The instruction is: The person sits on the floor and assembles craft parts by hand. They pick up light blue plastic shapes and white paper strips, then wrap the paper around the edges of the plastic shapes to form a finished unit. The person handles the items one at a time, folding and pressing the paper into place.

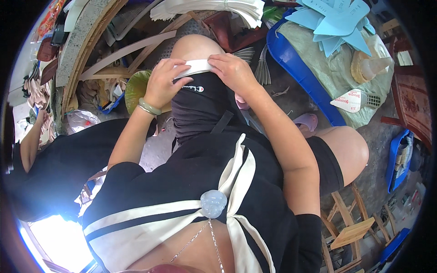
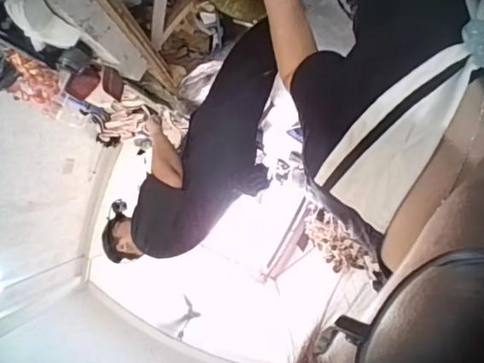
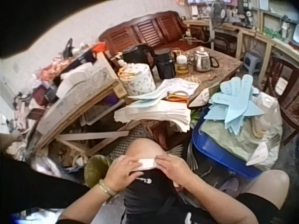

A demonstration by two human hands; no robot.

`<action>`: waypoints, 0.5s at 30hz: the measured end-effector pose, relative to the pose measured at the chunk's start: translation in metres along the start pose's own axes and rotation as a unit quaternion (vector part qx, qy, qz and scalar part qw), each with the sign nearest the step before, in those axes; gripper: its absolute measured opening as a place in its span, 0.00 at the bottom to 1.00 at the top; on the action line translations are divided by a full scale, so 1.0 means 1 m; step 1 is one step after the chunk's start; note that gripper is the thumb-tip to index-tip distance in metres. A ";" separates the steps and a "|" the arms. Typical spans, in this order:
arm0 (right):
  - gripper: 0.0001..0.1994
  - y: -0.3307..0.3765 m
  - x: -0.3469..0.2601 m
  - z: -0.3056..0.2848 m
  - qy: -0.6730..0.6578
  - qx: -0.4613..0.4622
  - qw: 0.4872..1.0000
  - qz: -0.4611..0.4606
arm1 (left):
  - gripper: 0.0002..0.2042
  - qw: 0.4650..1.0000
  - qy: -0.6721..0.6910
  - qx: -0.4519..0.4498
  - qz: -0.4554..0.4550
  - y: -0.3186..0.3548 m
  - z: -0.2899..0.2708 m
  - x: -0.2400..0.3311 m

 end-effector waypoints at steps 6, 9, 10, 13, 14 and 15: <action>0.08 -0.010 0.008 -0.011 -0.018 -0.079 0.996 0.048 | 0.11 1.000 0.022 -0.011 -0.006 -0.003 0.005 -0.010; 0.07 -0.022 0.003 -0.020 0.013 -0.064 0.996 0.062 | 0.09 0.999 0.046 -0.013 -0.019 -0.008 0.002 -0.011; 0.07 -0.028 -0.002 -0.024 0.017 -0.054 0.997 0.060 | 0.09 0.998 0.054 -0.012 -0.025 -0.009 0.002 -0.011; 0.06 -0.037 -0.007 -0.030 0.048 -0.051 0.997 0.041 | 0.08 0.998 0.053 -0.019 -0.025 -0.012 0.002 -0.011; 0.05 -0.039 -0.007 -0.030 0.061 -0.055 0.996 0.033 | 0.08 0.998 0.054 -0.022 -0.028 -0.013 0.002 -0.011; 0.05 -0.040 -0.007 -0.031 0.058 -0.036 0.997 0.017 | 0.07 0.998 0.055 -0.026 -0.030 -0.013 0.003 -0.012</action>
Point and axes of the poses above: each hand's wrist, its own y-axis away from the middle knuckle, its own z-axis out of the palm, x = y × z, the point moved 3 cm from there along -y, towards the middle knuckle, and after that the axes turned 1 degree about -x, right-handed, at the moved point
